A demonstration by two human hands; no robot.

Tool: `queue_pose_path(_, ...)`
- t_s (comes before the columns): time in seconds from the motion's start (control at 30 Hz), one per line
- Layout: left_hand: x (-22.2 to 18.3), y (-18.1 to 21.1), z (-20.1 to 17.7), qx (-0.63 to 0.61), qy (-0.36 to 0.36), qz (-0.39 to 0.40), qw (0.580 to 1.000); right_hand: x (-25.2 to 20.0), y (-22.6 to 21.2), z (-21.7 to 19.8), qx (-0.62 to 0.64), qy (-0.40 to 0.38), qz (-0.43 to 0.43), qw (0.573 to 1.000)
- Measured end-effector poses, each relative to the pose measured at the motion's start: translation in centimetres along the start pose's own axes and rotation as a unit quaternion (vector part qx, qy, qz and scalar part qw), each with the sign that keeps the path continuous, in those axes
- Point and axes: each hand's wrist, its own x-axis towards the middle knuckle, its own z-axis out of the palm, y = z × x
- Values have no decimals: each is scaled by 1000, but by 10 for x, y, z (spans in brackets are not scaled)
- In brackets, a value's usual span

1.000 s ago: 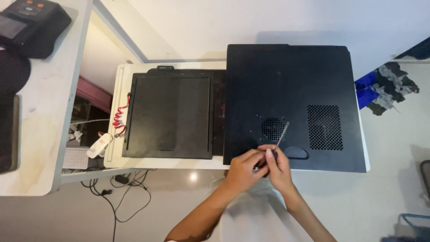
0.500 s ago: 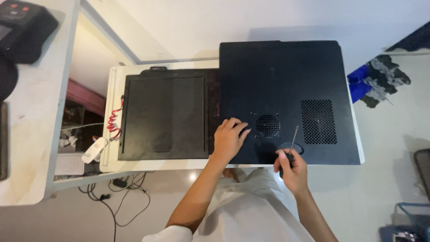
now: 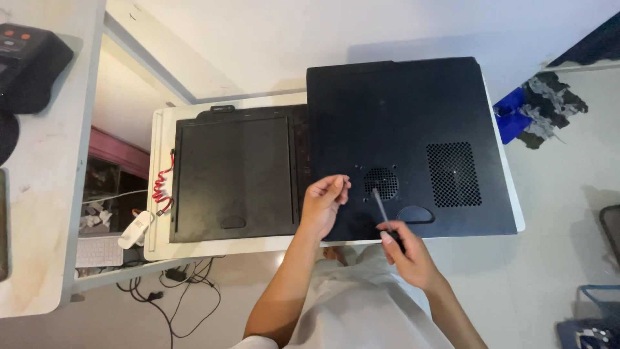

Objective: Closing the side panel of a desktop computer case and securing it with a screwdriver.

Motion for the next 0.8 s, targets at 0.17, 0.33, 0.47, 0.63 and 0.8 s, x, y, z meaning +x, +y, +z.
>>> queue_pose_path(0.17,-12,1,6,-88,-56,-48,993,4,-19,4,-100,-79,4,992)
queue_pose_path(0.33,-13,-1,6,-81,-68,-34,994,12,-21,4,-95,-90,-21,991)
queue_pose_path(0.47,-14,4,9,-79,-64,-38,994,19,-21,1,-102,-96,-23,990)
queue_pose_path(0.63,-11,4,17,-103,-74,-29,992,22,-28,-6,-106,-102,-12,989)
queue_pose_path(0.8,-5,-7,20,-94,-74,-34,992,23,-24,-14,-136,-85,-11,987)
